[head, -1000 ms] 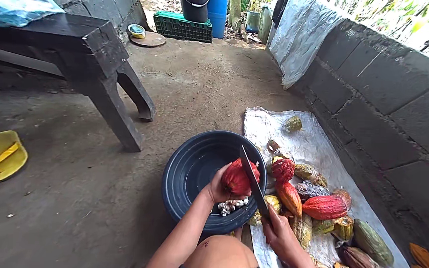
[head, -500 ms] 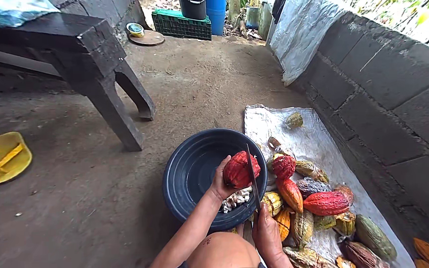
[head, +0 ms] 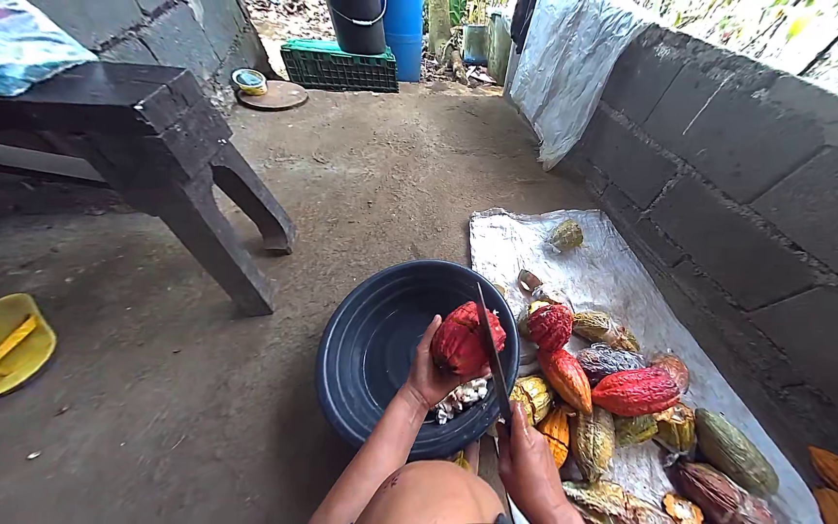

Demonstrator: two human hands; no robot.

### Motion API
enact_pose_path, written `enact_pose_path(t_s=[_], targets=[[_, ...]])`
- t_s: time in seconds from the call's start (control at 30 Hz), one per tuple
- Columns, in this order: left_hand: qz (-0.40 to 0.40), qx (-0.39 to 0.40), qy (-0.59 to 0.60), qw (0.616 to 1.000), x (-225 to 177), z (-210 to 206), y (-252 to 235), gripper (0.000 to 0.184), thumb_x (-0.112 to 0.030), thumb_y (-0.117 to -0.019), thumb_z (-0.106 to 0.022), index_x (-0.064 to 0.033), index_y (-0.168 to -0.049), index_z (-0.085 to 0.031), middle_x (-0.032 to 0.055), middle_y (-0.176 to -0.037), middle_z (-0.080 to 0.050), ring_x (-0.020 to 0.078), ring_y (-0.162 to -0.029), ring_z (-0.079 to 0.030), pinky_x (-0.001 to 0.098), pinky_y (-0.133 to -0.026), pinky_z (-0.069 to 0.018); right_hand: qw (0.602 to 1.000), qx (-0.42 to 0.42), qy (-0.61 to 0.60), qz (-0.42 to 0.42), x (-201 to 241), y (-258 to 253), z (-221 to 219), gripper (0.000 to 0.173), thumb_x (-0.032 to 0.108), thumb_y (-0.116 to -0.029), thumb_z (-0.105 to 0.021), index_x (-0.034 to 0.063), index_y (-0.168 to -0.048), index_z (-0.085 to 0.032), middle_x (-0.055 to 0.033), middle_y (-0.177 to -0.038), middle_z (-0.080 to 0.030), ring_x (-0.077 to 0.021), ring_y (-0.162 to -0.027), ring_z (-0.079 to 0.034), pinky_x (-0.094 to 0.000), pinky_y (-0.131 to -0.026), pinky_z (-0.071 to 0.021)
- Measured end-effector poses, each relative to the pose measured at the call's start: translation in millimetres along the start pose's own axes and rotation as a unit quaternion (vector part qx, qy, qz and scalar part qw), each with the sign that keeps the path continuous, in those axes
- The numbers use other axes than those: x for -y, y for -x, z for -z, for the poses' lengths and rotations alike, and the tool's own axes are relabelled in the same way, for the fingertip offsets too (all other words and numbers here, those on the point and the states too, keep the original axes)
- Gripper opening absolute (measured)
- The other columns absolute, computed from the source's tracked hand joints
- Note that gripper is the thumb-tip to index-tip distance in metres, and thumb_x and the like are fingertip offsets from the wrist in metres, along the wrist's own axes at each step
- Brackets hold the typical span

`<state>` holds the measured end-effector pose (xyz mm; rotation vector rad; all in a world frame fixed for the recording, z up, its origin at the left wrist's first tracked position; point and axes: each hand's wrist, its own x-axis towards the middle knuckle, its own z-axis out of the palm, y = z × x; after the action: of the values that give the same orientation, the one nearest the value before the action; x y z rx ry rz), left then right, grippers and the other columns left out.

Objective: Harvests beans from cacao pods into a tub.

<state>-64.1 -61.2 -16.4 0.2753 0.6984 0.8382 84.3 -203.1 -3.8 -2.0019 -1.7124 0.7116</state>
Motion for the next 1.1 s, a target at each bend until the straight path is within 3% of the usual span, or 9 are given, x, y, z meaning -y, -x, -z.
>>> enact_pose_path(t_s=[0.1, 0.37, 0.53, 0.63, 0.7, 0.77, 0.83, 0.97, 1.1], targets=[[0.029, 0.018, -0.056, 0.998, -1, 7, 0, 0.092, -0.079, -0.0948, -0.008, -0.0126, -0.148, -0.042, 0.0213, -0.137, -0.057, 0.0387, -0.122, -0.060, 0.0577, -0.096, -0.0536, 0.999, 0.048, -0.022, 0.007, -1, -2, 24, 0.037, 0.013, -0.1001, -0.055, -0.0039, -0.133, -0.057, -0.0186, -0.084, -0.071, -0.0377, -0.079, -0.073, -0.0553, -0.073, -0.0577], [-0.015, 0.002, -0.065, 0.998, -4, 9, 4, 0.045, -0.038, -0.1001, -0.025, -0.0140, -0.112, -0.060, 0.0088, -0.101, -0.072, 0.0237, -0.096, -0.071, 0.0459, -0.083, -0.0592, 0.991, 0.131, 0.011, 0.031, 2, -23, 48, 0.029, 0.018, -0.1039, -0.050, 0.0020, -0.127, -0.057, -0.0153, -0.084, -0.069, -0.0337, -0.082, -0.071, -0.0519, -0.076, -0.0555], [0.024, 0.004, 0.044, 0.999, 1, 8, -6, 0.078, -0.072, -0.0983, -0.021, -0.0097, -0.130, -0.056, 0.0220, -0.118, -0.068, 0.0404, -0.106, -0.068, 0.0567, -0.086, -0.0590, 0.951, -0.121, -0.182, 0.219, 4, -10, 56, 0.031, 0.016, -0.1006, -0.056, -0.0027, -0.125, -0.061, -0.0041, -0.075, -0.068, -0.0095, -0.057, -0.065, -0.0284, -0.055, -0.0596], [0.008, -0.004, 0.046, 0.999, -2, 7, -9, 0.082, -0.074, -0.0984, -0.020, -0.0088, -0.137, -0.052, 0.0241, -0.124, -0.065, 0.0424, -0.111, -0.066, 0.0583, -0.089, -0.0578, 0.895, -0.241, -0.260, 0.271, 26, 0, 72, 0.021, 0.033, -0.1094, -0.049, 0.0197, -0.125, -0.051, 0.0039, -0.080, -0.067, -0.0065, -0.066, -0.068, -0.0243, -0.060, -0.0616], [-0.002, -0.007, 0.044, 0.999, -3, 3, -10, 0.081, -0.073, -0.0991, -0.021, -0.0086, -0.138, -0.051, 0.0243, -0.126, -0.064, 0.0426, -0.113, -0.065, 0.0598, -0.091, -0.0563, 0.900, -0.268, -0.236, 0.249, 21, -1, 53, 0.019, 0.034, -0.1096, -0.048, 0.0208, -0.123, -0.051, 0.0050, -0.078, -0.066, -0.0067, -0.065, -0.067, -0.0246, -0.060, -0.0613], [-0.004, -0.013, 0.023, 1.000, -1, -3, -6, 0.081, -0.072, -0.0996, -0.018, -0.0088, -0.136, -0.052, 0.0223, -0.123, -0.066, 0.0400, -0.111, -0.066, 0.0583, -0.091, -0.0567, 0.964, -0.185, -0.109, 0.159, -1, -1, 21, 0.026, 0.017, -0.1013, -0.054, -0.0014, -0.117, -0.062, -0.0082, -0.073, -0.068, -0.0210, -0.059, -0.068, -0.0394, -0.057, -0.0597], [0.008, -0.007, -0.022, 1.000, 1, -4, -4, 0.081, -0.071, -0.1000, -0.014, -0.0087, -0.135, -0.052, 0.0200, -0.120, -0.067, 0.0369, -0.109, -0.067, 0.0564, -0.089, -0.0569, 0.996, -0.034, -0.052, 0.068, -15, -6, 6, 0.034, 0.014, -0.0997, -0.055, -0.0055, -0.126, -0.062, -0.0169, -0.078, -0.071, -0.0341, -0.069, -0.072, -0.0540, -0.064, -0.0583], [0.061, 0.083, -0.064, 0.993, -1, 16, -1, 0.080, -0.073, -0.0970, -0.019, -0.0111, -0.133, -0.055, 0.0185, -0.123, -0.067, 0.0367, -0.114, -0.066, 0.0578, -0.092, -0.0565, 0.988, 0.001, -0.094, 0.123, -29, -11, 14, 0.028, 0.017, -0.0989, -0.055, -0.0023, -0.117, -0.064, -0.0082, -0.066, -0.064, -0.0220, -0.055, -0.065, -0.0429, -0.054, -0.0565], [0.026, 0.087, -0.046, 0.995, 1, 17, -6, 0.069, -0.070, -0.0959, -0.033, -0.0131, -0.121, -0.062, 0.0122, -0.110, -0.073, 0.0283, -0.104, -0.070, 0.0507, -0.090, -0.0587, 0.993, 0.054, -0.010, 0.109, -13, -15, 46, 0.026, 0.018, -0.0995, -0.054, 0.0020, -0.117, -0.064, -0.0111, -0.071, -0.066, -0.0291, -0.065, -0.068, -0.0502, -0.060, -0.0549]])
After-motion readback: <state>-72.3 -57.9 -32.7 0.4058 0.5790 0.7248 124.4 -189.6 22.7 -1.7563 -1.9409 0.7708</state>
